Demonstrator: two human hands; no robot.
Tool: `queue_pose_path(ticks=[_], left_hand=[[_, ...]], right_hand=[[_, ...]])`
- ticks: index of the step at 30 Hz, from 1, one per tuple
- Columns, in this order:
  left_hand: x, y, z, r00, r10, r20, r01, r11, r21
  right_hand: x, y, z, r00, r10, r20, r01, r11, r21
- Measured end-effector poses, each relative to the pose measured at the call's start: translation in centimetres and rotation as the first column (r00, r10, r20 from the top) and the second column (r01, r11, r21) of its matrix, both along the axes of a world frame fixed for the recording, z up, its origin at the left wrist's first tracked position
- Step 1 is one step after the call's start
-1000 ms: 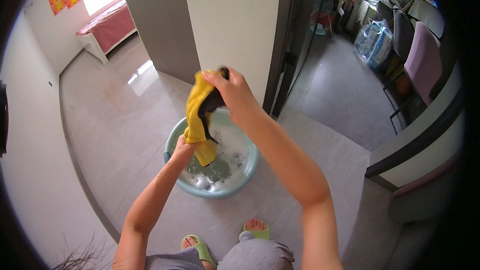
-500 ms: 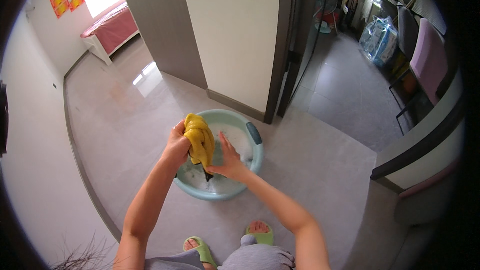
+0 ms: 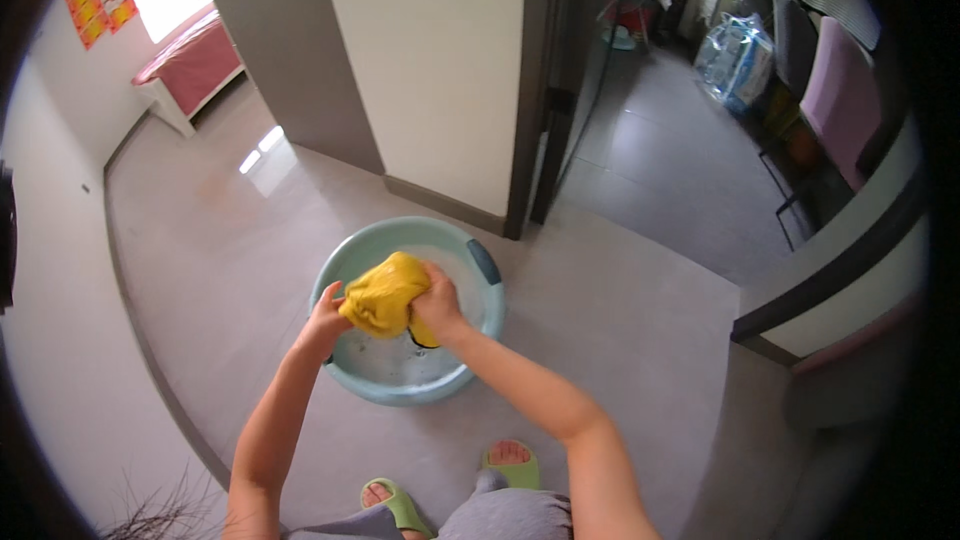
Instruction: The person wrings out a yellow cloth in a bucket of soapy water, then uses it to wipe down the exterior surfaces and handles of a set of drawers and the side of a cabinet. They then open one drawer and wipe its interior surfaces before moving items back inside.
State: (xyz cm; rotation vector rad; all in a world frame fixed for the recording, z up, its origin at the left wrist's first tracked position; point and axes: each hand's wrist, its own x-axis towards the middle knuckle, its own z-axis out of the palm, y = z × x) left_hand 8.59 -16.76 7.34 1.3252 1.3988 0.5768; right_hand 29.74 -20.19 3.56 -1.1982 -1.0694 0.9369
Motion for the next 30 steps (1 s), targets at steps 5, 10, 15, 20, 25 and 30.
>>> queue_pose_path(ticks=[5, 10, 15, 20, 25, 30], left_hand=[[2.6, -2.2, 0.9, 0.784, -0.462, -0.414, 0.612, 0.687, 0.391], [6.3, -2.6, 3.3, 0.898, -0.393, -0.201, 0.441, 0.81, 0.387], [7.5, -2.9, 4.7, 0.922, -0.197, -0.334, 0.354, 0.78, 0.517], [7.5, -3.6, 5.1, 0.941, -0.134, -0.311, 0.297, 0.766, 0.571], [7.1, -3.6, 4.4, 0.973, -0.057, -0.222, 0.201, 0.675, 0.709], [8.5, -4.9, 4.4, 0.999, -0.042, -0.017, 0.041, 0.675, 0.737]], right_hand=[[-0.5, -1.5, 0.8, 0.985, 0.045, 0.17, -0.03, 0.995, -0.092], [-0.1, -1.5, 4.1, 0.905, 0.197, 0.376, -0.114, 0.966, -0.233], [2.5, -1.4, 3.9, 0.893, 0.45, 0.037, -0.425, 0.865, -0.265], [4.0, -3.6, 2.8, 0.572, 0.449, -0.687, -0.627, 0.779, -0.013], [1.2, -4.0, 3.8, 0.759, 0.008, -0.651, -0.453, 0.724, -0.519], [0.3, -2.7, 1.0, 0.357, 0.006, -0.934, -0.643, 0.727, -0.241]])
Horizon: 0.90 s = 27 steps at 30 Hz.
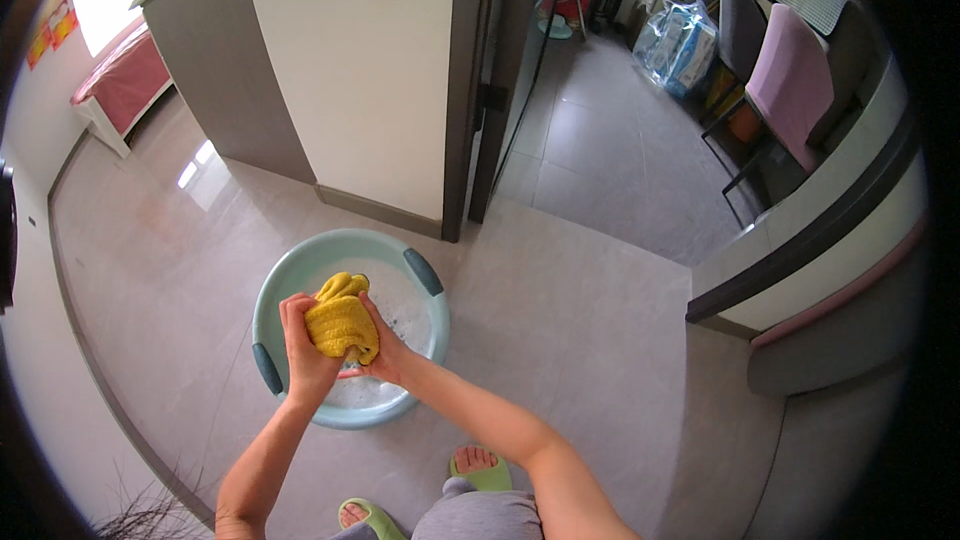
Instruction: The person wrings out a yellow cloth in a bucket of soapy water, then uses it to wipe down the exterior surfaces and handles of a set of drawers and the side of a cabinet. They then open one drawer and wipe its interior surfaces before moving items back inside.
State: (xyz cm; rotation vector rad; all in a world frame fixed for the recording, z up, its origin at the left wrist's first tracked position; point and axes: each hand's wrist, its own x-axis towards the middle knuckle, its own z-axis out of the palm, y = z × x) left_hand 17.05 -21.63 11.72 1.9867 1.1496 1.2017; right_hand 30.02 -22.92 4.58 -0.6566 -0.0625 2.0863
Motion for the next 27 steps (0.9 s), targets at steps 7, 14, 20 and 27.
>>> queue_pose_path(ticks=[7, 14, 20, 27], left_hand=[[-1.4, -0.9, -3.9, 0.999, 0.003, 0.041, -0.001, 0.999, -0.045], [-3.4, 1.0, -5.1, 0.992, -0.116, -0.056, 0.121, 0.989, 0.087], [-2.3, 0.3, -7.0, 0.589, 0.25, 0.768, 0.368, 0.764, -0.531], [-1.8, 0.9, -7.4, 0.45, 0.484, 0.751, 0.603, 0.456, -0.655]], right_hand=[[-0.2, 1.6, -0.9, 0.978, -0.193, -0.074, 0.202, 0.969, 0.141], [-1.6, 1.9, 0.6, 0.978, -0.208, -0.004, 0.207, 0.969, 0.136], [-3.4, 2.8, 0.2, 0.836, -0.468, 0.286, 0.414, 0.881, 0.231], [-3.6, 2.4, 1.1, 0.624, -0.556, 0.549, 0.363, 0.828, 0.427]])
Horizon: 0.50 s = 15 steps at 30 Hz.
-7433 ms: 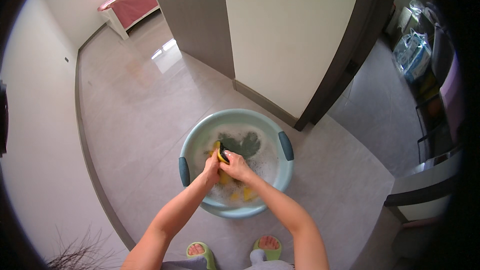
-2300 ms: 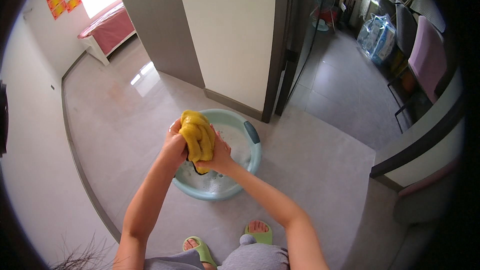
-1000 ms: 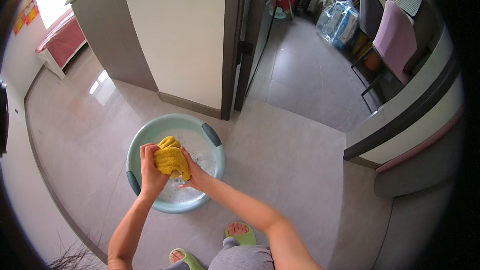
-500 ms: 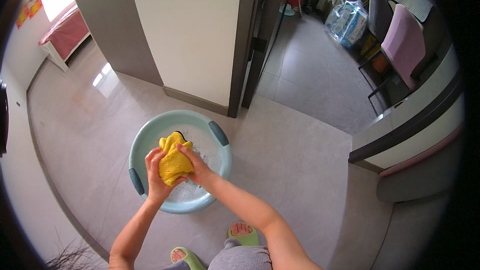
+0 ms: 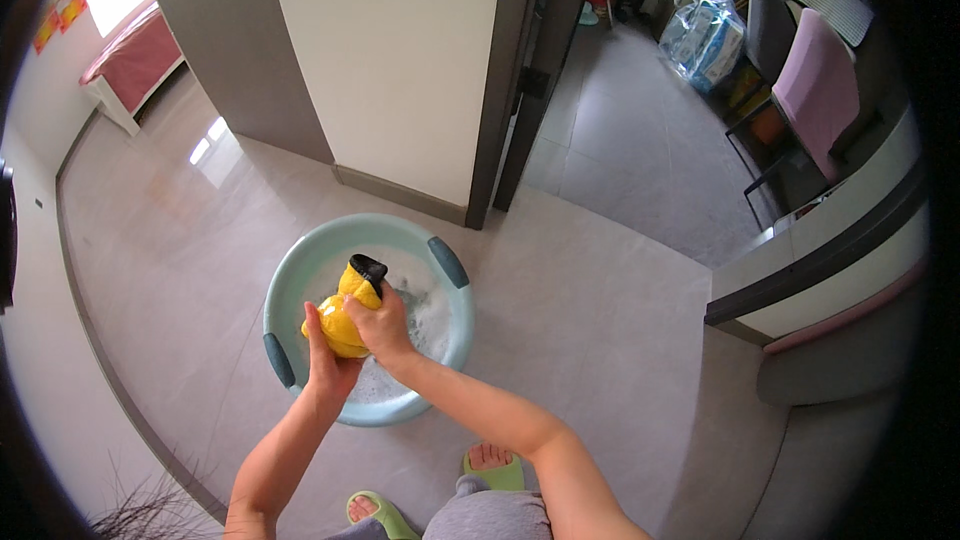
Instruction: The person wrings out a yellow cloth in a bucket of soapy water, then uses it to wipe down the exterior surfaces and handles of a set of drawers and the side of a cabinet. They then open one drawer and wipe its interior surfaces before moving items back inside.
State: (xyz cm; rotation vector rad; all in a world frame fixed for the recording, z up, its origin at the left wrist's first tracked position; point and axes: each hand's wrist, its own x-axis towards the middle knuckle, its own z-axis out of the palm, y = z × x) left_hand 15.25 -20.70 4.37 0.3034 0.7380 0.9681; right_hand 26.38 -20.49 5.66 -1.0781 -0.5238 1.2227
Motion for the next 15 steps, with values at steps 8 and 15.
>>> queue_pose_path(ticks=[8, 15], left_hand=[[0.0, 0.7, 2.3, 0.959, -0.16, 0.232, 0.192, 0.974, -0.123], [-1.0, 3.3, 1.9, 0.901, -0.269, 0.339, 0.308, 0.949, -0.065]], right_hand=[[-0.1, -0.6, 3.0, 0.622, -0.161, 0.766, -0.117, 0.949, 0.294], [0.0, -0.8, 3.6, 0.444, -0.354, 0.823, -0.296, 0.809, 0.508]])
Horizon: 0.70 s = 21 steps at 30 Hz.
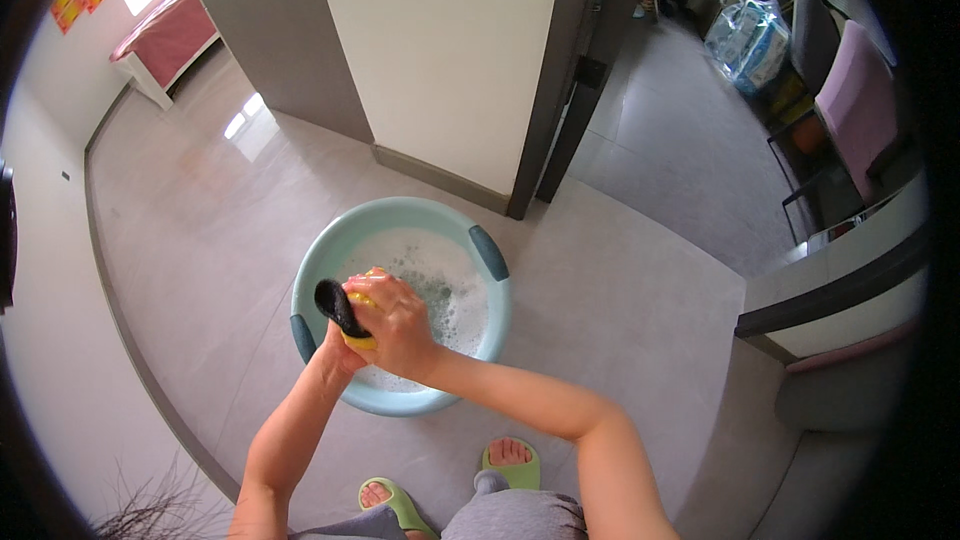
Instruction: The person wrings out a yellow cloth in a bucket of soapy water, then uses it to wipe down the exterior surfaces and handles of a set of drawers and the side of a cabinet. They then open one drawer and wipe its interior surfaces before moving items back inside.
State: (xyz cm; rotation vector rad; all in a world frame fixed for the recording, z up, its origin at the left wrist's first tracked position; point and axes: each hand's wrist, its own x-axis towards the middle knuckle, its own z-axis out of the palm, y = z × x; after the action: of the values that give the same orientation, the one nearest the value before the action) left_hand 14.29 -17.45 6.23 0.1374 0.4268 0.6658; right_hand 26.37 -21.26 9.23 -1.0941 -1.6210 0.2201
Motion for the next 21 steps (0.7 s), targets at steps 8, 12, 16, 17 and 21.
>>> queue_pose_path(ticks=[8, 12, 16, 17, 21], left_hand=[[-3.2, 3.1, -3.8, 0.935, -0.285, -0.211, 0.331, 0.914, 0.233], [-4.3, 5.0, -3.9, 0.864, -0.434, 0.257, 0.403, 0.9, 0.164], [-3.1, 6.5, 0.8, 0.603, -0.142, -0.785, 0.769, 0.366, 0.524], [-2.7, 6.7, 1.6, 0.612, -0.248, -0.75, 0.764, 0.43, 0.481], [0.9, 7.0, 6.3, 0.432, -0.408, -0.804, 0.85, 0.483, 0.211]], right_hand=[[1.2, 0.0, 1.9, 0.943, 0.24, 0.232, -0.293, 0.929, 0.225], [1.4, 1.0, 2.4, 0.91, 0.259, 0.324, -0.366, 0.869, 0.333], [1.4, 2.1, 2.2, 0.883, 0.254, 0.394, -0.408, 0.829, 0.381], [1.3, 2.2, 2.0, 0.885, 0.251, 0.392, -0.404, 0.832, 0.381], [1.4, 2.5, 1.2, 0.86, 0.217, 0.462, -0.426, 0.803, 0.417]])
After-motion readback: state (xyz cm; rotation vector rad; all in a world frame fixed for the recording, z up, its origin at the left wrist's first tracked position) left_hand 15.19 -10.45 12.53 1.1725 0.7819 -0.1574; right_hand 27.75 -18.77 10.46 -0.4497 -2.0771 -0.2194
